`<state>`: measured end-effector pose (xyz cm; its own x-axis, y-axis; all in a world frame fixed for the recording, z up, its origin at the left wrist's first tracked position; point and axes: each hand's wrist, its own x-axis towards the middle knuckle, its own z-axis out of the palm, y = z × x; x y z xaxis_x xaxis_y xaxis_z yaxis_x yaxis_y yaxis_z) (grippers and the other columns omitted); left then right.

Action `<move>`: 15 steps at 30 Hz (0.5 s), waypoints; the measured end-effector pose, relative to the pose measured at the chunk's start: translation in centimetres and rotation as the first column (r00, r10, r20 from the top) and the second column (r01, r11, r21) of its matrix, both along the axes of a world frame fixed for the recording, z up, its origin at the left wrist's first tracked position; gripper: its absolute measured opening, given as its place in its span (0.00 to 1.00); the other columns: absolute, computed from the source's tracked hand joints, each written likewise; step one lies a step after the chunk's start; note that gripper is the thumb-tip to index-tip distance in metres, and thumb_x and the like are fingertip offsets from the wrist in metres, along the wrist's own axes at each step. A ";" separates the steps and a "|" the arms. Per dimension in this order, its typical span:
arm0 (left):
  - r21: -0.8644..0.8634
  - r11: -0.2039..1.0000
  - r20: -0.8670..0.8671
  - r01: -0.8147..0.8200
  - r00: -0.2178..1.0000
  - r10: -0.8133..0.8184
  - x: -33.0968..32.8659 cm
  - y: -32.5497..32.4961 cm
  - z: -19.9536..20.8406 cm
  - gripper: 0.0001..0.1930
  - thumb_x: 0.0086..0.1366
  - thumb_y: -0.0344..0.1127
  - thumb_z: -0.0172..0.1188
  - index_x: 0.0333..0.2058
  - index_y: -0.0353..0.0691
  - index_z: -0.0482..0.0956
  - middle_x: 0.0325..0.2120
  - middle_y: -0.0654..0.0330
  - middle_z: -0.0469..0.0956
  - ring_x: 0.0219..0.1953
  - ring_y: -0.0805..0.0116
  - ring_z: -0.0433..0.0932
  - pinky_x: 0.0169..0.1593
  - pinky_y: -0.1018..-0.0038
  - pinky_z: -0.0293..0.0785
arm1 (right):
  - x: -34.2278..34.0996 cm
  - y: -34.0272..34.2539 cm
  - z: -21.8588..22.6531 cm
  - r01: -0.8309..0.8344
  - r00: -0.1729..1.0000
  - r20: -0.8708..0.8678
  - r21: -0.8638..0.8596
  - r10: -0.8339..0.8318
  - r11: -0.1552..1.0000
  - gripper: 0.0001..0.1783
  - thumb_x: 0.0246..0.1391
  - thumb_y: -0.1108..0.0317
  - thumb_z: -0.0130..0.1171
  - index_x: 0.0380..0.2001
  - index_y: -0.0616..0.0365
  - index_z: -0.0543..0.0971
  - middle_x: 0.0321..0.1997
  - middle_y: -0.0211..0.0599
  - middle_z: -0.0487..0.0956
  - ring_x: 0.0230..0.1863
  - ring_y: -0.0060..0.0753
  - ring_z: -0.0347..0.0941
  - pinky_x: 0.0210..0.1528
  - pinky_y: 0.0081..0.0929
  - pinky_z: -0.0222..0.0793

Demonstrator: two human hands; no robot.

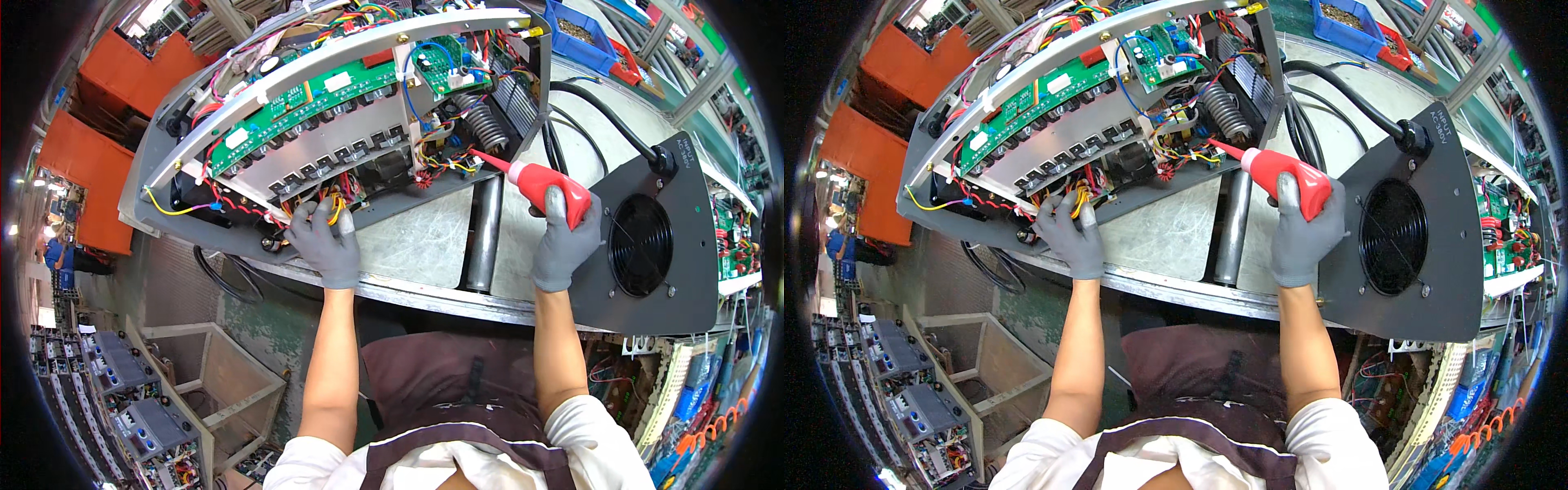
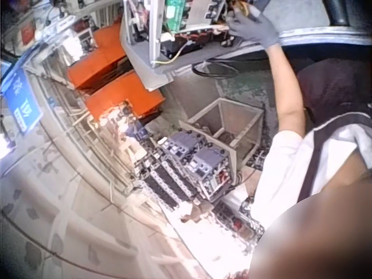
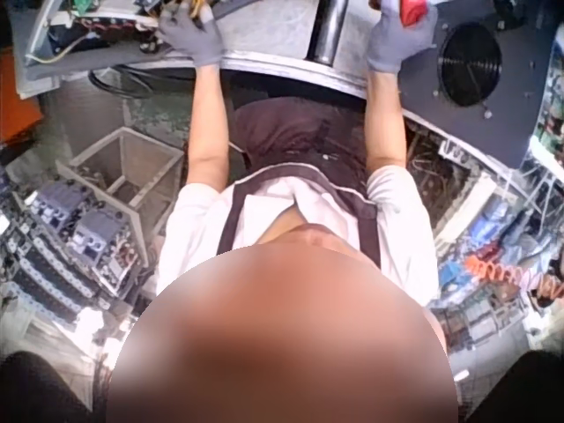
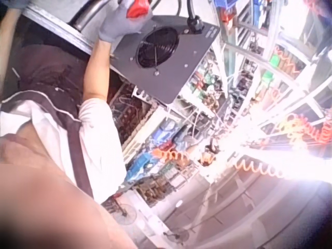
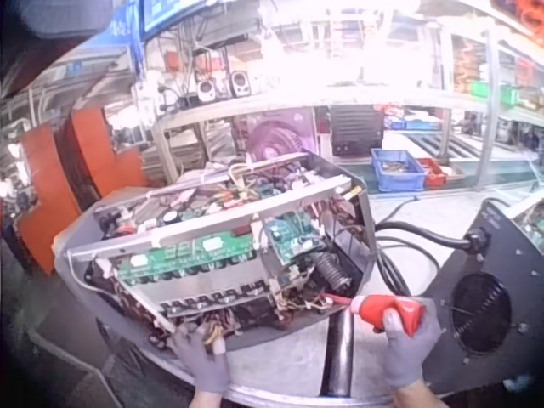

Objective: Assembling an industrial electronic enclosure by installing fans and routing internal wiring.

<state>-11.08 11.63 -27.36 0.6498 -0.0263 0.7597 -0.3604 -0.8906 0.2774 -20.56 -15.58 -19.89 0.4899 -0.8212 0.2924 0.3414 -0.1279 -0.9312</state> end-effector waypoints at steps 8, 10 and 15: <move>0.005 1.000 0.005 -0.006 1.000 0.006 -0.1 0.0 0.3 0.17 0.59 0.47 0.59 0.43 0.44 0.76 0.43 0.53 0.68 0.47 0.52 0.65 0.49 0.57 0.59 | -0.1 -1.7 -1.0 0.093 0.982 -0.126 -0.330 -0.141 0.939 0.18 0.48 0.65 0.70 0.36 0.63 0.75 0.33 0.33 0.75 0.32 0.22 0.69 0.36 0.21 0.68; 0.007 1.000 0.003 -0.001 1.000 0.001 -0.1 0.0 0.1 0.17 0.59 0.47 0.59 0.43 0.44 0.76 0.43 0.53 0.68 0.47 0.52 0.66 0.49 0.57 0.59 | 0.3 -1.8 -0.2 0.071 0.980 -0.151 -0.348 -0.131 0.935 0.18 0.47 0.64 0.70 0.35 0.63 0.75 0.31 0.34 0.76 0.31 0.22 0.70 0.36 0.22 0.68; 0.002 1.000 -0.002 0.003 1.000 -0.003 -0.1 0.0 0.3 0.18 0.59 0.48 0.59 0.43 0.44 0.76 0.43 0.54 0.68 0.46 0.52 0.66 0.49 0.57 0.59 | 1.1 -1.7 0.3 -0.004 0.968 -0.232 -0.392 -0.094 0.920 0.19 0.46 0.62 0.70 0.35 0.63 0.76 0.27 0.36 0.77 0.29 0.23 0.71 0.34 0.24 0.69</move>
<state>-11.19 11.67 -27.11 0.6513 -0.0293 0.7582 -0.3621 -0.8901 0.2767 -19.45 -17.24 -19.58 0.5511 -0.6904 0.4687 0.0982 -0.5042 -0.8580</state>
